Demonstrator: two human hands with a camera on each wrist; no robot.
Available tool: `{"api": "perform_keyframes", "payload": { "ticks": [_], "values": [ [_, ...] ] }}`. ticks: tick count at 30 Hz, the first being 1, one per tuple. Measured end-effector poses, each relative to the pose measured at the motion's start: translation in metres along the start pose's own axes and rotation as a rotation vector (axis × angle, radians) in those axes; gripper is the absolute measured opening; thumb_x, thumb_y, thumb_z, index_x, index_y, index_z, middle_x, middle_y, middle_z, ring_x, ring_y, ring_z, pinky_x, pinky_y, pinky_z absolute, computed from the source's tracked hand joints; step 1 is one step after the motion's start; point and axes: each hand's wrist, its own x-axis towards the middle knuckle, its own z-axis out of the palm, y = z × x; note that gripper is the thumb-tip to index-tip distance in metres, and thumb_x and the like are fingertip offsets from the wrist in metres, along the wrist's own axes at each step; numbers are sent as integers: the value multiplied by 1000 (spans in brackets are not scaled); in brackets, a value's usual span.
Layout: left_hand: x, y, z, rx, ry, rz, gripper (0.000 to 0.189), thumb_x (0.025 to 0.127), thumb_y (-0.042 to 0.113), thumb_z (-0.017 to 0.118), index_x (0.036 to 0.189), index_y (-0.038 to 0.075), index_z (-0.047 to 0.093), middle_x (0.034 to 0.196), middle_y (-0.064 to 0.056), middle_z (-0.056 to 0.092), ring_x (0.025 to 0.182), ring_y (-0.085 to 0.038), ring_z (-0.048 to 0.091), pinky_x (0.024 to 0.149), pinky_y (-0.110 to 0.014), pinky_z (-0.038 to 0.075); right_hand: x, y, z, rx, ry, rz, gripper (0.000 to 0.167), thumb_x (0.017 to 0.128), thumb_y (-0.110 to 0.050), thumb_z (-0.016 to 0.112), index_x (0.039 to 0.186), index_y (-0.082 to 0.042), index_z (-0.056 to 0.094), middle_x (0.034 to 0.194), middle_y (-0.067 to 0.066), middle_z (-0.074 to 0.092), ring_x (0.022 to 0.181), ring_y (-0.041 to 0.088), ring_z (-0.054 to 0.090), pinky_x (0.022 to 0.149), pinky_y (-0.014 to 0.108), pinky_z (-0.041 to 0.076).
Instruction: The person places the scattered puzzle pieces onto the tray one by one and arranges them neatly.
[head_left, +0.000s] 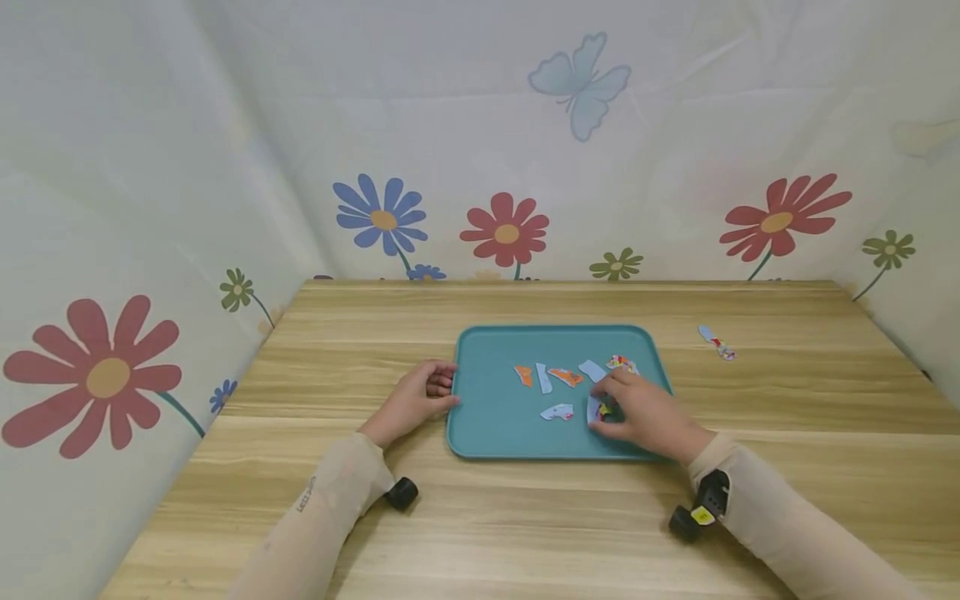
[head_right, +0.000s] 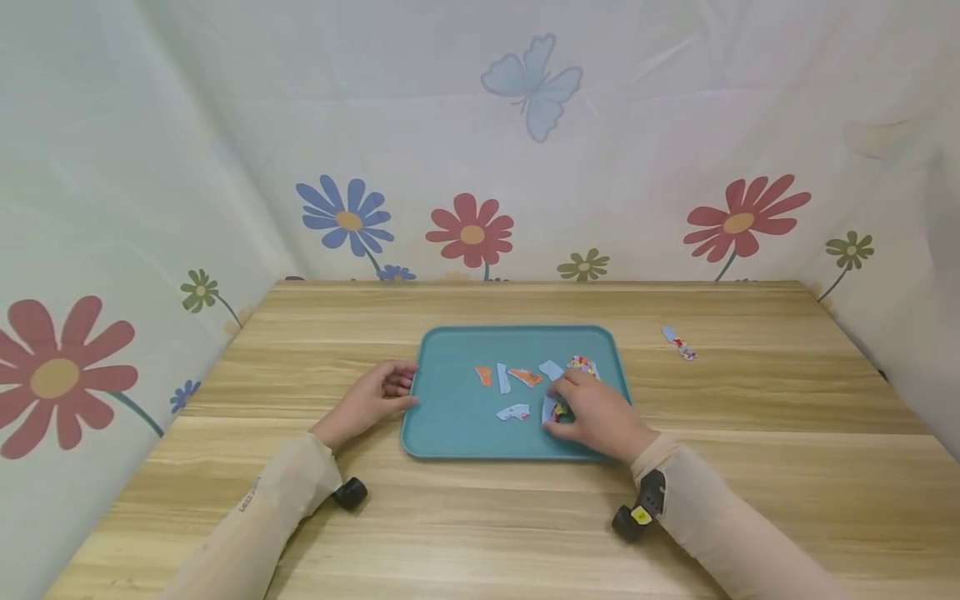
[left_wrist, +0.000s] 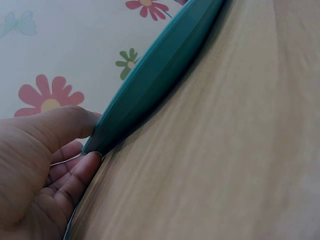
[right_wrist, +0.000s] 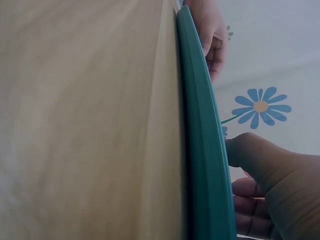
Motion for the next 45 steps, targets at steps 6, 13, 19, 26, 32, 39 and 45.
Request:
{"api": "perform_keyframes", "payload": {
  "ticks": [6, 13, 19, 26, 32, 39, 45],
  "values": [
    [1, -5, 0, -3, 12, 13, 53, 87, 8, 70, 133, -5, 48, 116, -21, 58, 102, -27, 60, 87, -30, 52, 1, -3, 3, 2, 2, -22, 37, 75, -32, 80, 100, -7, 66, 93, 0, 60, 79, 9, 54, 73, 32, 52],
    [1, -2, 0, 3, 9, 4, 53, 87, 4, 69, 134, -8, 46, 117, -24, 56, 104, -31, 60, 90, -35, 52, 1, -3, 5, -12, 13, -47, 37, 76, -31, 80, 100, -7, 67, 95, 2, 61, 81, 10, 56, 75, 34, 53],
    [-8, 22, -4, 2, -15, 0, 51, 88, 0, 66, 133, -12, 45, 117, -28, 55, 105, -35, 58, 92, -40, 51, 1, -3, 7, -26, 16, -61, 36, 76, -31, 80, 100, -7, 69, 95, 1, 61, 82, 10, 55, 75, 33, 53],
    [-14, 33, -6, -16, -18, 3, 51, 88, 1, 66, 132, -13, 45, 117, -28, 55, 105, -35, 58, 92, -39, 51, 1, -2, 5, -12, 1, -45, 36, 77, -32, 80, 101, -8, 68, 97, 2, 61, 83, 10, 56, 75, 34, 53],
    [-13, 31, -6, -22, -19, 7, 51, 88, 1, 66, 132, -13, 45, 117, -28, 55, 105, -35, 58, 91, -38, 51, 3, -1, -5, -15, -1, -22, 37, 78, -30, 79, 103, -6, 68, 102, 7, 62, 94, 22, 63, 79, 39, 55],
    [-12, 32, -7, -15, -13, 4, 51, 87, 1, 67, 132, -13, 46, 117, -28, 56, 105, -34, 59, 92, -38, 51, 10, 7, -21, 4, 17, -42, 36, 80, -22, 78, 106, -1, 66, 101, 9, 62, 85, 21, 62, 74, 37, 56],
    [-11, 33, -6, -13, -18, -1, 51, 87, 0, 67, 131, -13, 46, 117, -28, 56, 105, -33, 58, 91, -37, 52, 11, 17, -36, 14, 22, -29, 34, 81, -18, 77, 108, 1, 65, 104, 12, 62, 85, 23, 61, 73, 37, 54]
  ]
}}
